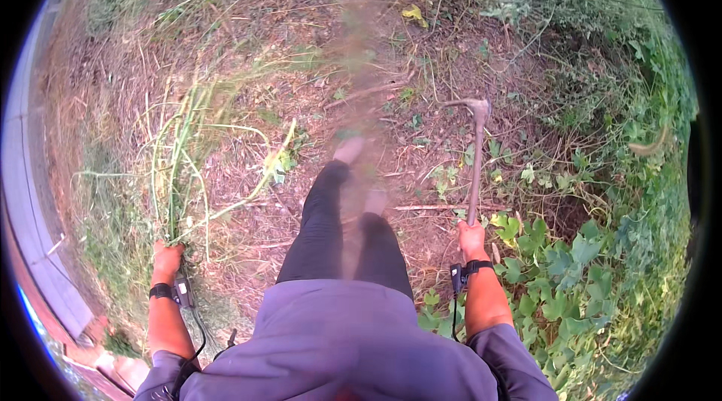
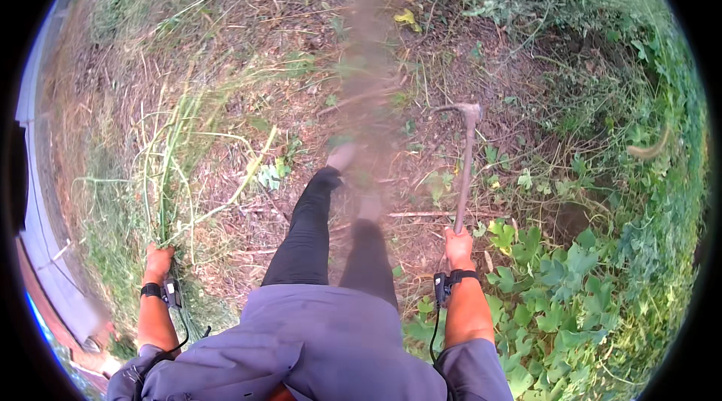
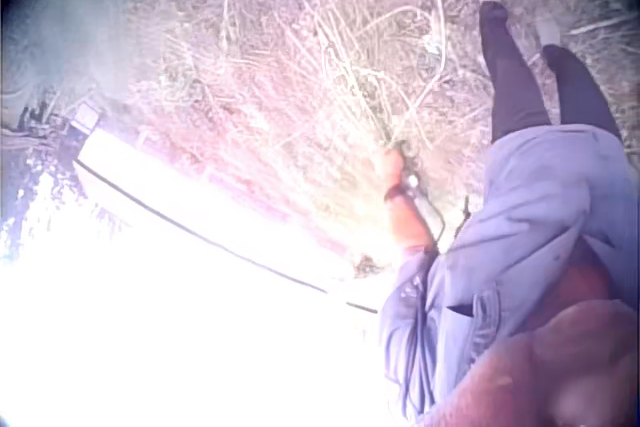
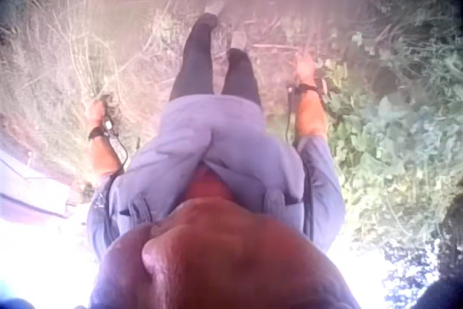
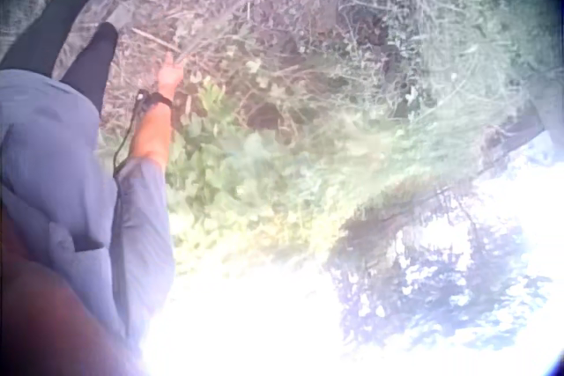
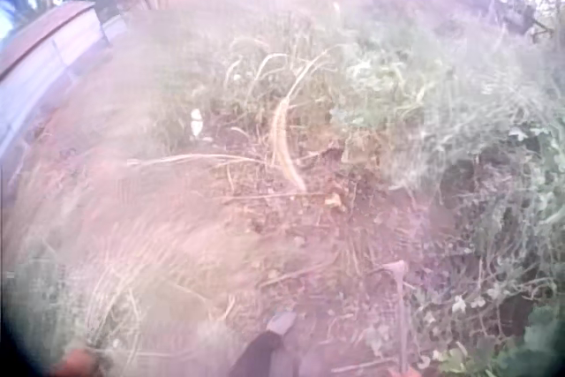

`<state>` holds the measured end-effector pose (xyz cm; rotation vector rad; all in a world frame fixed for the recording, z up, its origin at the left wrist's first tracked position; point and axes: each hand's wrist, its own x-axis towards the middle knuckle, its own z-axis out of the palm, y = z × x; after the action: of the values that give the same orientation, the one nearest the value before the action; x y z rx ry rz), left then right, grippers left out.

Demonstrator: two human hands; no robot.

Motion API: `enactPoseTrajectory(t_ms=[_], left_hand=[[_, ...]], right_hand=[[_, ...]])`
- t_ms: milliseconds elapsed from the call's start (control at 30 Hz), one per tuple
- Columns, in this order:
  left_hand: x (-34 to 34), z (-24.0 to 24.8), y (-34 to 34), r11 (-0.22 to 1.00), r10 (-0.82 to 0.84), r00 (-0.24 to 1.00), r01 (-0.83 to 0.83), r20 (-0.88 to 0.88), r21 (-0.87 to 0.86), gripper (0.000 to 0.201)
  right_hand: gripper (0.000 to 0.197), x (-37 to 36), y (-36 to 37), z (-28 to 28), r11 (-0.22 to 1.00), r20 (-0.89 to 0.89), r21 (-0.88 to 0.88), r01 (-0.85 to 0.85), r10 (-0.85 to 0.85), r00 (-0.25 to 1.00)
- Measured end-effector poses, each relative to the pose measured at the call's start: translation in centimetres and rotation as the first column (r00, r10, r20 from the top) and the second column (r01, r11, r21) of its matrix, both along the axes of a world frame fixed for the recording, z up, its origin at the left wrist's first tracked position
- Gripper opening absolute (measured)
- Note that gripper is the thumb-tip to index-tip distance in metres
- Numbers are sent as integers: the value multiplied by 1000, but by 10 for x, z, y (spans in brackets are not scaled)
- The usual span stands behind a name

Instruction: The person cuts weeds and grass using a sickle, gathering the cut vegetation by hand and moving it to the side.

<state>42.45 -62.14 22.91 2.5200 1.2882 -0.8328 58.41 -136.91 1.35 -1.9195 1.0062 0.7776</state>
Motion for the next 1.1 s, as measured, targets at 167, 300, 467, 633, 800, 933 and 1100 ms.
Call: enactPoseTrajectory(t_ms=[167,300,467,633,800,933,1100], left_hand=[[-59,49,0,933,345,835,-356,430,-57,20],[-52,81,-3,856,508,710,-480,488,-194,32],[-50,56,9,886,461,701,-388,544,-251,23],[9,41,-33,920,294,887,-161,357,-358,33],[-43,-42,-4,896,-31,924,194,381,-399,30],[-134,6,57,933,187,890,-28,415,-359,37],[-320,242,234,738,417,855,-517,308,435,48]], right_hand=[[17,-30,-25,35,996,-44,-76,-39,36,998],[16,-51,-38,51,1000,-45,-18,19,-20,999],[14,-64,-30,64,997,-93,15,75,-73,993],[16,-73,0,85,992,-112,-106,69,-81,990],[25,-76,30,71,994,-26,-105,-14,11,1000],[26,-58,104,94,989,-74,-122,-88,79,994],[21,-34,95,46,970,-97,-92,-226,217,971]])
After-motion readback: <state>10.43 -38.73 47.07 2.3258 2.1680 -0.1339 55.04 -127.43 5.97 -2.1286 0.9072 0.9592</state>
